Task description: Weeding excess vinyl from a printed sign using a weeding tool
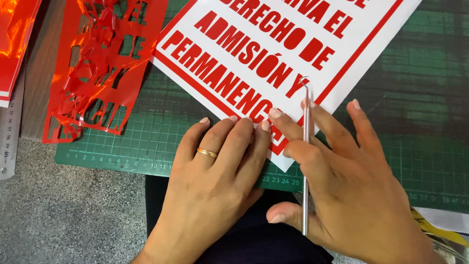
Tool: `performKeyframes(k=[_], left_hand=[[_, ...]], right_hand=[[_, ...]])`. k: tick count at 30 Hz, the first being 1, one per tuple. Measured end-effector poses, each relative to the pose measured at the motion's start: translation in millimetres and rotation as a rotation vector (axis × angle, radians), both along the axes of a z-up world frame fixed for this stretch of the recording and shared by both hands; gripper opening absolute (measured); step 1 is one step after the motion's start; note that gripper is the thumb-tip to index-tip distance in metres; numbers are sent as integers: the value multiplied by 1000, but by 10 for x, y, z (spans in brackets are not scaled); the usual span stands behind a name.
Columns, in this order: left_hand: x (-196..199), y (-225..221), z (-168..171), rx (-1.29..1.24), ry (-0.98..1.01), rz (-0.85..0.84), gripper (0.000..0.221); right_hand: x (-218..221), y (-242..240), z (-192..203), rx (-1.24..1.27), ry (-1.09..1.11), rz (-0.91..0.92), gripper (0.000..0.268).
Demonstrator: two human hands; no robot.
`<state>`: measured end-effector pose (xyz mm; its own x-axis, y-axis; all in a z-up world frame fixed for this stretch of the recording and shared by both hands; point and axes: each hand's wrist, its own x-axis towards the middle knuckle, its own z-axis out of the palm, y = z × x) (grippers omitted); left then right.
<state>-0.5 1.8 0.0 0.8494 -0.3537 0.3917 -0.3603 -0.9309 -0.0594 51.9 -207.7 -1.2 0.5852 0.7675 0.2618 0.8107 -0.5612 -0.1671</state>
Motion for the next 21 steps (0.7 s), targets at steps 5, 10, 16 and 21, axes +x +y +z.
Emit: performKeyframes(k=[5,10,16,21], left_hand=[[-13,-21,-23,29,-12,9,77],[5,-12,-71,12,-45,-15,73],[15,10,-123,-8,-76,-23,72],[30,62,-149,-2,-24,-81,79]], right_hand=[[-19,26,-44,-47,-30,-68,100],[-4,43,-7,-9,-122,-55,95],[-2,34,11,-9,-81,-3,98],[4,48,-10,29,-73,-37,89]])
